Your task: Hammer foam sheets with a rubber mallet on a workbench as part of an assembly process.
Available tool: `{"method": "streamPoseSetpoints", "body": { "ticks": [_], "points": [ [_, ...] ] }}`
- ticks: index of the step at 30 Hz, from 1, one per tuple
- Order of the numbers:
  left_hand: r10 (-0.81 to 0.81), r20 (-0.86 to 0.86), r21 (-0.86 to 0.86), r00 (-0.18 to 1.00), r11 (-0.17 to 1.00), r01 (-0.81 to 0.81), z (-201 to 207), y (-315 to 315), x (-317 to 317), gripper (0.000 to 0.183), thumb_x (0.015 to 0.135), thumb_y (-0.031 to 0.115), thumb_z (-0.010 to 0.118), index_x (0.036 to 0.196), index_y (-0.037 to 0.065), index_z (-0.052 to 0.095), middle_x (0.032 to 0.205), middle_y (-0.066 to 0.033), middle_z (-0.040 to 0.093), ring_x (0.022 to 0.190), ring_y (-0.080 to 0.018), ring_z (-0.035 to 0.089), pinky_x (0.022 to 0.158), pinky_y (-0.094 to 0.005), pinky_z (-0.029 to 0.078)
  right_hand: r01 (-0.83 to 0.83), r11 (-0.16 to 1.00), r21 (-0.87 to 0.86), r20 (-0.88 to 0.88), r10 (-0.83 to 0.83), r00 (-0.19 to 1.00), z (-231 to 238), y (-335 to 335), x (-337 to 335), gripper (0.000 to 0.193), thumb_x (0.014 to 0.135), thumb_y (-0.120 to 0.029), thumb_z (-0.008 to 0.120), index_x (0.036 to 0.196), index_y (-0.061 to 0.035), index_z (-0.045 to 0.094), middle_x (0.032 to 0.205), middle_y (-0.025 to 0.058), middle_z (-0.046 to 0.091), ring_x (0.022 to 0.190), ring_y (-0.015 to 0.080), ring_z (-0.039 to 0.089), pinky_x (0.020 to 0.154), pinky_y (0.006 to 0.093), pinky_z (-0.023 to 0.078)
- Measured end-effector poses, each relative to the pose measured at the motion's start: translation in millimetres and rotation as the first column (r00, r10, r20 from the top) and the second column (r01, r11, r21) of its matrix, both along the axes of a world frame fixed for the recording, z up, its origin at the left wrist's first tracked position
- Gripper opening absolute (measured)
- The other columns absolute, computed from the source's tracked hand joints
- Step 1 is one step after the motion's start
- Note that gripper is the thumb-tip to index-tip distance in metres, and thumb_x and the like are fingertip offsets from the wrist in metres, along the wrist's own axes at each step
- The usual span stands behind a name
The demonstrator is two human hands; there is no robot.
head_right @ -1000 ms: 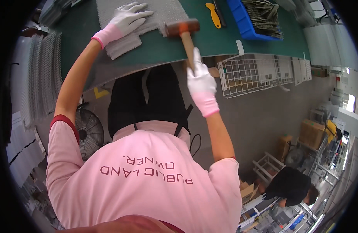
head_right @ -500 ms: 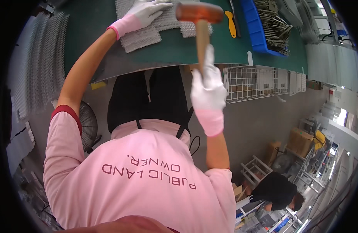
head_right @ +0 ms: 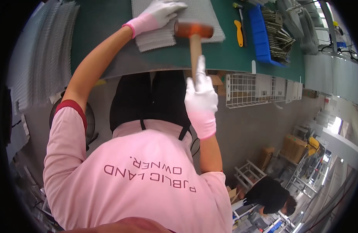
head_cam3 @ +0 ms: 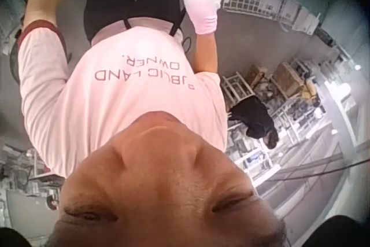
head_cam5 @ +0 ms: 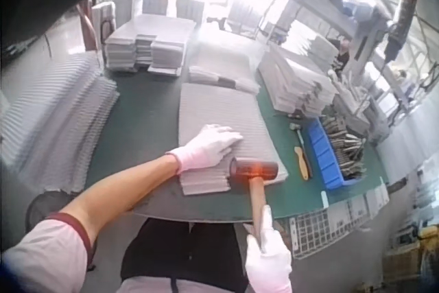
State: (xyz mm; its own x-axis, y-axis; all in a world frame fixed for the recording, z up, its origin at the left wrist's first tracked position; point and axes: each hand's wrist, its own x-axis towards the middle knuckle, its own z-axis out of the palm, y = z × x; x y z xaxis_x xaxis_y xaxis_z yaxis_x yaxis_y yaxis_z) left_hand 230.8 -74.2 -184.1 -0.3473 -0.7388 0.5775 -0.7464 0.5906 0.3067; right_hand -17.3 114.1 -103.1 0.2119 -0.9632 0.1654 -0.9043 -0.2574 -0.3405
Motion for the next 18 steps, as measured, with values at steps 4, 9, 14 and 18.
{"method": "streamPoseSetpoints", "body": {
  "ticks": [4, 9, 14, 18],
  "points": [
    [-0.024, -0.078, 0.038, 0.997, 0.999, 0.027, 0, -4, 5, 0.038, 0.089, 0.016, 0.065, 0.126, 0.005, 0.067, 0.115, -0.0214, 0.07, 0.11, -0.0415, 0.065, 0.099, -0.0492, 0.051, -0.097, 0.985, -0.143, 0.111, 0.113, 0.987, 5, 29, 23, 0.079, 0.094, -0.013, 0.068, 0.164, -0.0168, 0.032, 0.091, 0.0133, 0.061, 0.057, 0.0367, 0.061, 0.054, 0.046, 0.055],
    [-0.012, -0.125, 0.001, 0.992, 1.0, 0.012, -3, -10, 7, 0.042, 0.087, 0.017, 0.069, 0.126, 0.003, 0.066, 0.11, -0.0225, 0.069, 0.107, -0.0427, 0.065, 0.096, -0.0494, 0.052, 0.01, 0.958, 0.288, -0.034, 0.0, 0.999, 7, 47, 25, 0.078, 0.093, -0.007, 0.066, 0.163, -0.0209, 0.036, 0.108, 0.0213, 0.068, 0.084, 0.0421, 0.07, 0.077, 0.0449, 0.059],
    [-0.077, -0.252, 0.017, 0.965, 0.996, 0.084, -4, -10, 11, 0.046, 0.087, 0.018, 0.072, 0.129, 0.002, 0.064, 0.113, -0.0232, 0.07, 0.108, -0.0434, 0.066, 0.096, -0.0464, 0.053, -0.166, 0.967, 0.193, -0.056, 0.18, 0.982, -2, 55, 33, 0.077, 0.094, -0.009, 0.064, 0.163, -0.0203, 0.034, 0.099, 0.0177, 0.067, 0.07, 0.0398, 0.068, 0.063, 0.0467, 0.058],
    [0.017, 0.247, 0.009, 0.969, 1.0, -0.02, 16, 1, 45, 0.053, 0.095, 0.037, 0.065, 0.139, 0.009, 0.062, 0.141, -0.022, 0.06, 0.137, -0.0422, 0.051, 0.113, -0.055, 0.04, -0.232, 0.95, 0.21, 0.13, 0.208, 0.97, -26, 57, 3, 0.08, 0.093, -0.01, 0.066, 0.165, -0.0221, 0.032, 0.104, 0.0165, 0.068, 0.075, 0.0382, 0.07, 0.069, 0.0446, 0.059]
  ]
}}
